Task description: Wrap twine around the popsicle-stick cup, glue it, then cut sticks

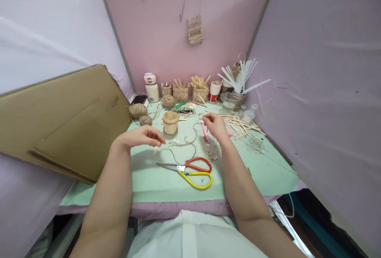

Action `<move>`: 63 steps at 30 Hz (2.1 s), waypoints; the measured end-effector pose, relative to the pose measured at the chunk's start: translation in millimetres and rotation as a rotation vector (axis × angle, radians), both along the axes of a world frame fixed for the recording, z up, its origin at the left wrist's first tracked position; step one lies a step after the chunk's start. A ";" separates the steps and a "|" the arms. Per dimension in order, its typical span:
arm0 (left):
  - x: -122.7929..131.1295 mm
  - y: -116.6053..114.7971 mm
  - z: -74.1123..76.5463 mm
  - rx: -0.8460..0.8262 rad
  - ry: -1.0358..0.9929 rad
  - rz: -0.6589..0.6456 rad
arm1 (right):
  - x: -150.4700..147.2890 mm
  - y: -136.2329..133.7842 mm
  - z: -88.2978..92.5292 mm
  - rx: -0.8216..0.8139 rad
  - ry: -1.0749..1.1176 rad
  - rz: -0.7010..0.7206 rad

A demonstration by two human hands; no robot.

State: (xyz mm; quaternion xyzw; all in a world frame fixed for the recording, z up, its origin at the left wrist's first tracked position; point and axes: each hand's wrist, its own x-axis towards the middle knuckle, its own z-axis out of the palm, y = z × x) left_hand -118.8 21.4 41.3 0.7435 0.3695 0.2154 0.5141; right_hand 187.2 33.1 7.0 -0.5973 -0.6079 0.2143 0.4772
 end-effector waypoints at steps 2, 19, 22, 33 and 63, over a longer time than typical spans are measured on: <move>-5.0 10.6 -11.8 0.054 0.146 0.149 | -2.2 -2.8 -5.3 -0.050 -0.088 -0.014; 35.6 38.7 -66.5 0.255 -0.139 0.488 | -47.4 -17.6 -10.5 -0.059 -0.629 0.223; 37.7 41.1 -68.5 0.277 -0.072 0.478 | -51.1 -20.1 -15.8 -0.104 -0.711 0.280; 46.6 37.3 -56.5 0.065 -0.285 0.483 | -53.1 -18.0 -21.1 -0.096 -0.618 0.294; 79.4 6.6 -45.9 -0.469 -0.589 0.263 | -59.7 -28.9 -6.7 0.544 0.169 0.240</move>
